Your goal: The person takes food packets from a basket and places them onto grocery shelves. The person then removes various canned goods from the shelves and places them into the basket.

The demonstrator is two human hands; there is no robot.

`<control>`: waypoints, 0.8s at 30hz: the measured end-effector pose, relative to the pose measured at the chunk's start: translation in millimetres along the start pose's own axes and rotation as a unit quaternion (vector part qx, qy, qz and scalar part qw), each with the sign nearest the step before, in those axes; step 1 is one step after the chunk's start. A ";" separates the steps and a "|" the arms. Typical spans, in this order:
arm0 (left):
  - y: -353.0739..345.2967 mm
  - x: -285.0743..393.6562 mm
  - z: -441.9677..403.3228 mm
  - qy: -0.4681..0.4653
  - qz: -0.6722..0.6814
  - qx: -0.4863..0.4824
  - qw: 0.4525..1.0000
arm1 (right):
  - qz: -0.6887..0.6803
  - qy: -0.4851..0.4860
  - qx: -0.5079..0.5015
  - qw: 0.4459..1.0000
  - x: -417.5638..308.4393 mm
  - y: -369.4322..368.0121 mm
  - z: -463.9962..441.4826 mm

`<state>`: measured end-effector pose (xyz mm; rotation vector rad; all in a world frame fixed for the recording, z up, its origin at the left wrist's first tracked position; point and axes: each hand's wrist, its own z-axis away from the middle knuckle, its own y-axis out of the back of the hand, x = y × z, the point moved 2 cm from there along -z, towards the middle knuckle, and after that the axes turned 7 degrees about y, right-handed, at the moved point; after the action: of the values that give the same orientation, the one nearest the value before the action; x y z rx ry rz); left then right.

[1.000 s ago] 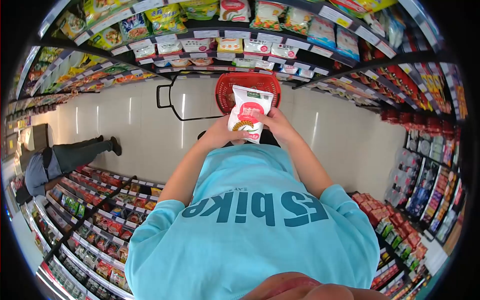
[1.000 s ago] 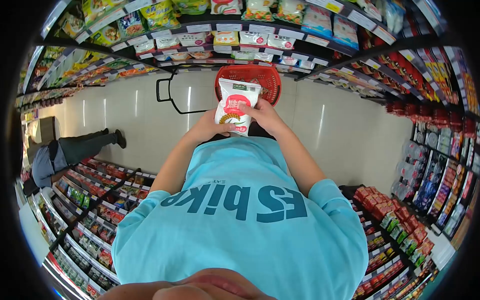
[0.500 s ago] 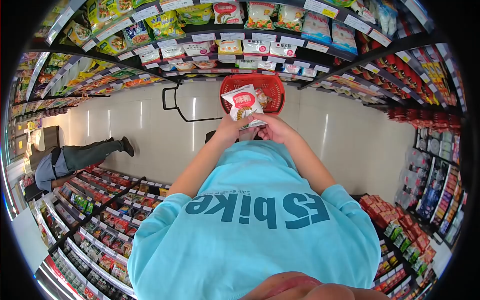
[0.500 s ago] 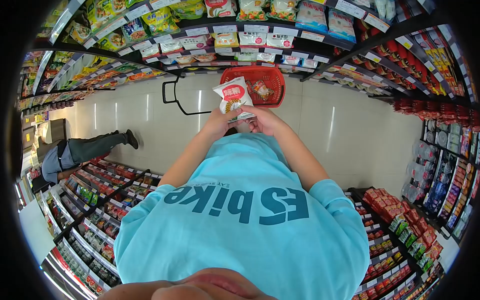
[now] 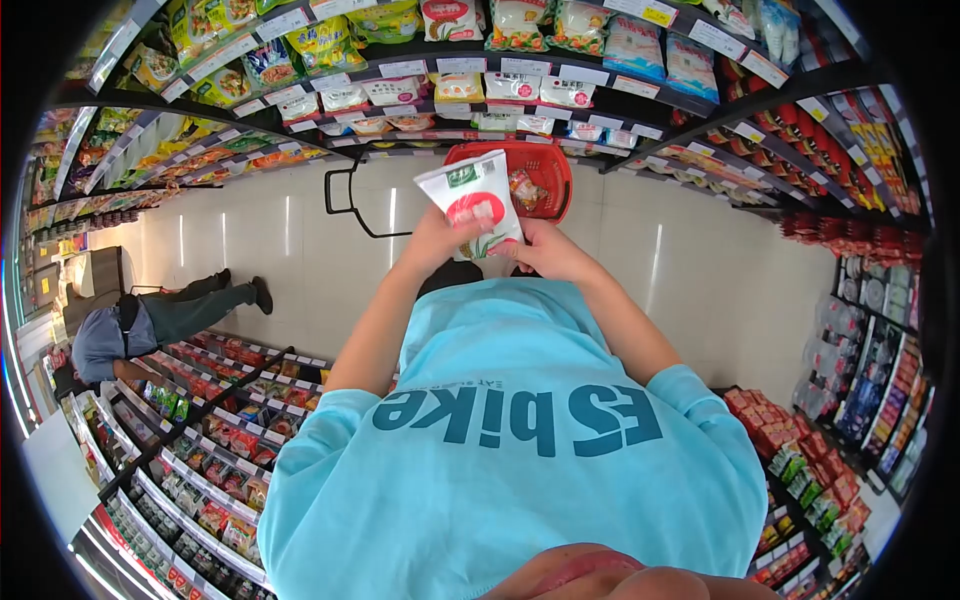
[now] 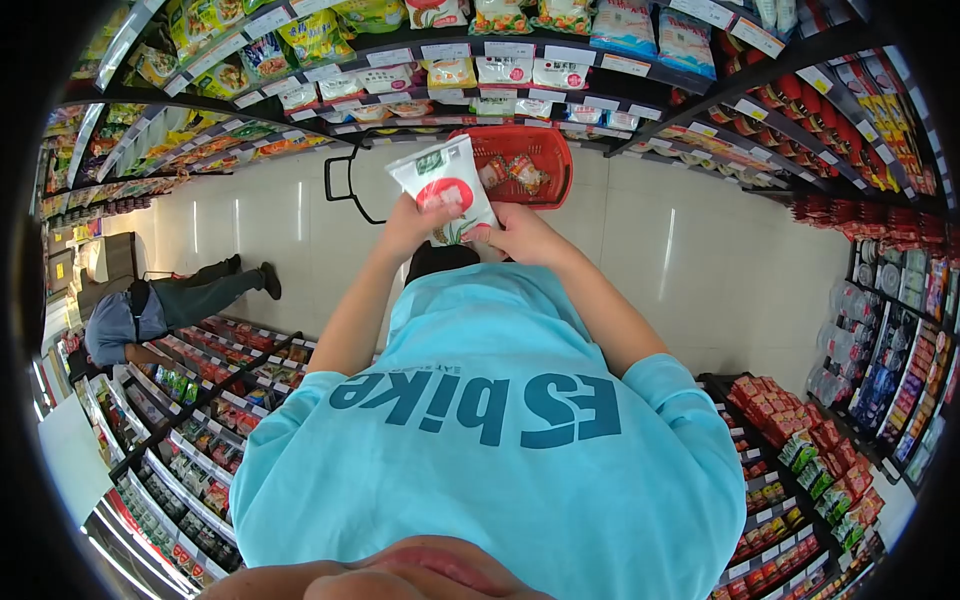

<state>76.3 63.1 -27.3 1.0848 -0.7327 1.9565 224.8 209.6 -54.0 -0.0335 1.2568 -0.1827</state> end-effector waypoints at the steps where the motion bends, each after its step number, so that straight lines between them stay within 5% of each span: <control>1: 3.9 -5.3 -4.7 0.025 0.049 -0.003 0.998 | 0.016 0.000 -0.016 1.000 3.0 -3.1 -1.3; 8: 29.3 -49.8 -15.0 0.008 0.062 0.064 0.996 | 0.020 -0.086 -0.055 0.995 39.4 -9.3 -39.0; 9: 34.3 -53.4 -17.2 0.015 0.029 0.067 0.997 | 0.090 0.028 -0.029 0.995 48.1 -13.7 -49.8; 11: 43.8 -71.3 -24.7 0.041 0.016 0.060 0.997 | 0.186 0.073 0.025 0.979 65.0 -18.9 -64.1; 14: 61.7 -103.4 -38.7 0.103 -0.027 0.066 0.992 | 0.030 -0.042 0.026 0.998 79.6 -26.4 -90.4; 16: 72.9 -112.8 -52.5 0.058 -0.072 0.106 0.990 | 0.080 -0.078 0.018 0.994 106.9 -26.0 -117.7; 17: 80.7 -112.8 -56.4 0.105 -0.081 0.087 0.987 | 0.102 -0.064 0.041 0.992 134.3 -24.1 -132.0; 18: 85.9 -136.7 -65.1 0.116 -0.067 0.091 0.987 | 0.122 -0.054 0.061 0.989 159.5 -22.6 -144.0; 20: 101.0 -194.3 -83.5 -0.022 -0.219 0.237 0.946 | 0.116 -0.053 0.072 0.989 199.9 -12.4 -182.7; 24: 110.0 -315.4 -102.6 0.094 -0.167 0.247 0.950 | 0.176 -0.066 0.122 0.975 309.2 34.6 -285.5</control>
<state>48.6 -26.1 -364.0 1.1946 0.0600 1.9495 50.0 216.9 -438.3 0.3821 1.0811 -0.0244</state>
